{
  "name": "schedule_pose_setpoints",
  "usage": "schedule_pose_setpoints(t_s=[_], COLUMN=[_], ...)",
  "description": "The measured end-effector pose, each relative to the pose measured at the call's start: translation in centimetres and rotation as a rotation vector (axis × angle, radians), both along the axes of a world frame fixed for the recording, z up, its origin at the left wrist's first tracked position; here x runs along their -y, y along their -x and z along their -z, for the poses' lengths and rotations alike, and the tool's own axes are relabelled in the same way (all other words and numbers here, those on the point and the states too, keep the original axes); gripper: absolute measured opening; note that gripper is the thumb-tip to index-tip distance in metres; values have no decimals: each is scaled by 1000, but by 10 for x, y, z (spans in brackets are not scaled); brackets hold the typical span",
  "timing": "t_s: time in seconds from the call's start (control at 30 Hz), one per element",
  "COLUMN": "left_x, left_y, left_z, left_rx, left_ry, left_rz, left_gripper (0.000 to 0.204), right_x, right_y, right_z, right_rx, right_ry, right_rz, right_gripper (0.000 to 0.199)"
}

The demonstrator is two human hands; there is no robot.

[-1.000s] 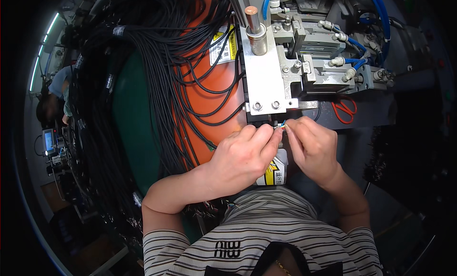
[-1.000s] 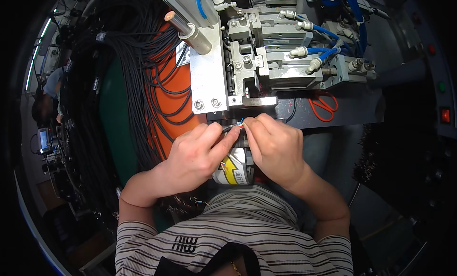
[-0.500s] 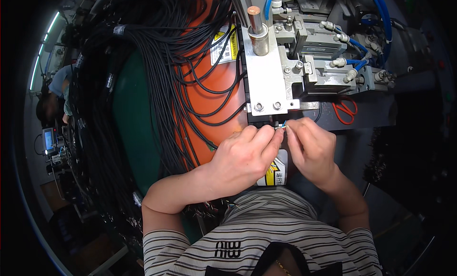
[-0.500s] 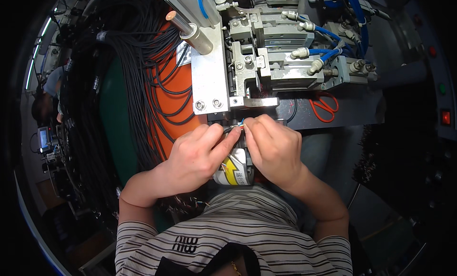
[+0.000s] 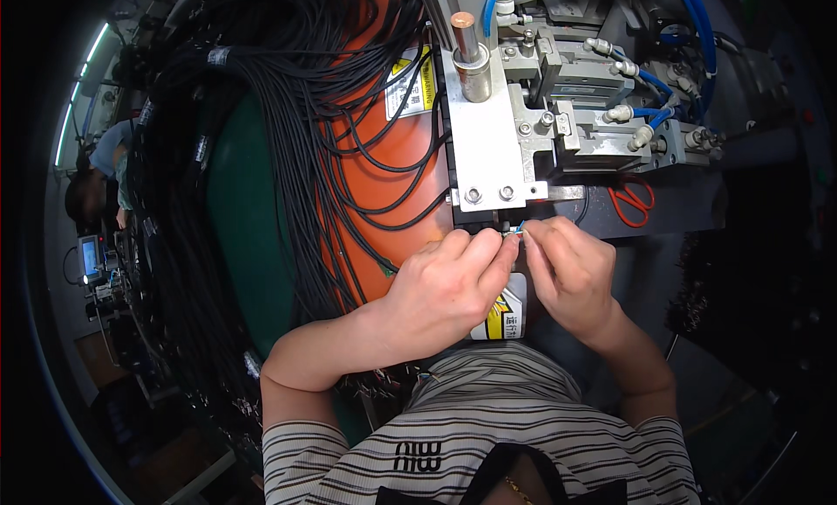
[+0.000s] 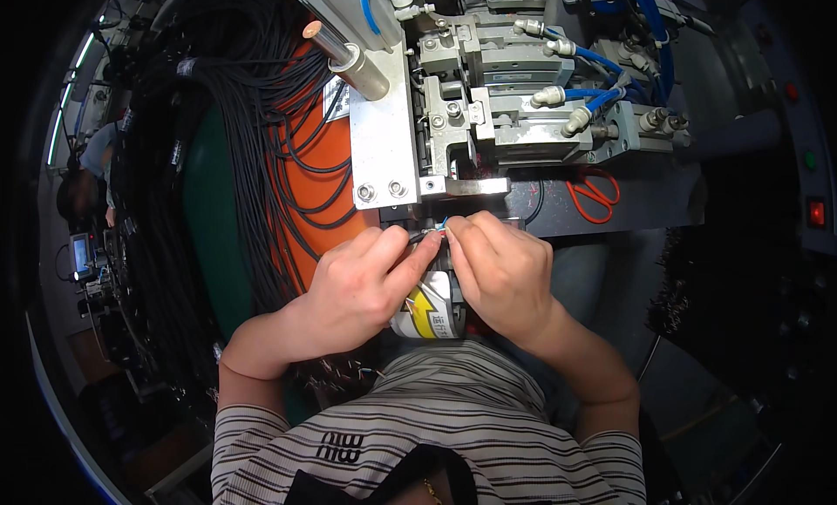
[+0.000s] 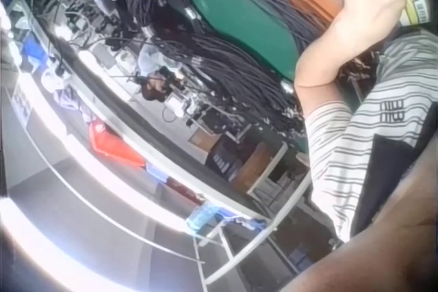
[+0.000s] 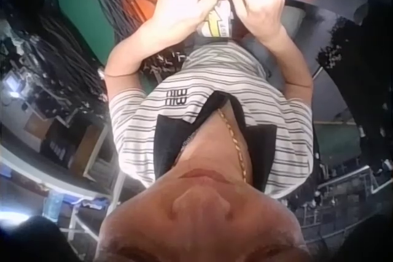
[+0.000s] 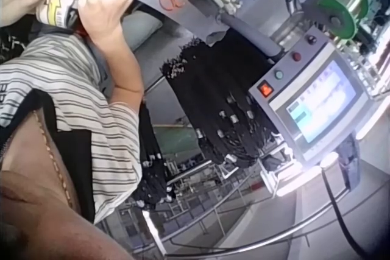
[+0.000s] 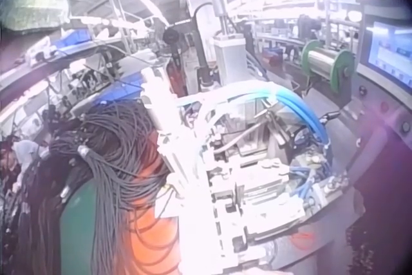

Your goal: Assemble wire harnesses by feeding wires into an automated processing machine and interacting with a touchscreen.

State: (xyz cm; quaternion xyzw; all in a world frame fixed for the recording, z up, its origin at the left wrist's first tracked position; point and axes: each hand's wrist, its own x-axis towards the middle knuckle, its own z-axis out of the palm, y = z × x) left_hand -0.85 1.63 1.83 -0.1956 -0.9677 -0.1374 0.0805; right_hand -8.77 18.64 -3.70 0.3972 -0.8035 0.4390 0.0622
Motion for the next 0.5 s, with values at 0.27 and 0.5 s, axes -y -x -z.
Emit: schedule_pose_setpoints(t_s=[0.27, 0.5], left_x=[0, 0], left_y=[0, 0], left_z=[0, -1], left_rx=[2, -2], left_ry=[-7, 1], left_rz=[-3, -3], left_gripper=[47, 48], right_x=[-1, 3], right_y=[3, -1], right_z=[-4, -2], right_rx=[149, 33], right_ry=[24, 29], right_rz=[-52, 6], right_gripper=[14, 10])
